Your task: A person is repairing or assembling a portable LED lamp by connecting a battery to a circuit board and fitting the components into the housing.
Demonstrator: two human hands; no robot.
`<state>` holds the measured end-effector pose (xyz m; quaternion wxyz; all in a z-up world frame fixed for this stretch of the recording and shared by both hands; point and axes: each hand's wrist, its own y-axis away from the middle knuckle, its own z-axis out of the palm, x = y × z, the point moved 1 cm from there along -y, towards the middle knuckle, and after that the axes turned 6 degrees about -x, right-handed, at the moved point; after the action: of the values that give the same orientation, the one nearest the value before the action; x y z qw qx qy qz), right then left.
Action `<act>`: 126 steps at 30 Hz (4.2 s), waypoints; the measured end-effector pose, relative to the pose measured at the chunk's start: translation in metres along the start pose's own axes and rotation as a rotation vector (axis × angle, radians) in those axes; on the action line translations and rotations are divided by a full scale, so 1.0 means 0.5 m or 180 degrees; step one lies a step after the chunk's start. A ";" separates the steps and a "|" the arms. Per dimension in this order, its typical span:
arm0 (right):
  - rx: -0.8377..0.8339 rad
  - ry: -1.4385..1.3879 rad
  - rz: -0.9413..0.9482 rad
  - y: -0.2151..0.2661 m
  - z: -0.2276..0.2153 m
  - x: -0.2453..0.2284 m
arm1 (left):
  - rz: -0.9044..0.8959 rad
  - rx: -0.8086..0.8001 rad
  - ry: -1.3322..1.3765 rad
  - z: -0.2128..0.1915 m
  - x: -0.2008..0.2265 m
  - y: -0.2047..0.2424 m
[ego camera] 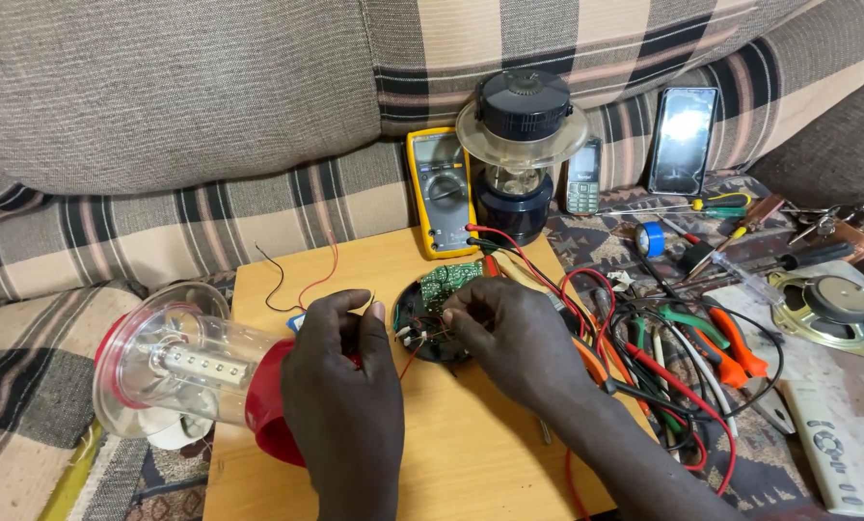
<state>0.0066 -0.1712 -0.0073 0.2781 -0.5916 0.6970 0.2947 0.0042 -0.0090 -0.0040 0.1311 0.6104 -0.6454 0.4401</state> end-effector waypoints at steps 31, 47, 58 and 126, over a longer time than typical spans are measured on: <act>-0.0967 -0.0495 -0.1174 -0.206 0.121 -0.131 | -0.0068 0.0591 0.0210 0.019 0.005 0.022; -0.2044 0.1652 -0.2158 -0.296 0.290 -0.173 | -0.0602 0.1207 0.0408 0.014 0.027 0.022; -0.1674 0.1967 -0.1762 -0.294 0.285 -0.176 | -0.0545 0.1240 0.0423 0.010 0.030 0.021; -0.0120 0.1371 0.0007 0.014 0.091 0.077 | -0.0226 0.0340 0.0639 -0.004 -0.004 0.012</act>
<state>-0.0040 -0.1623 -0.0655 0.1113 -0.6452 0.7354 0.1748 -0.0013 -0.0070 -0.0069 0.1778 0.5919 -0.5826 0.5278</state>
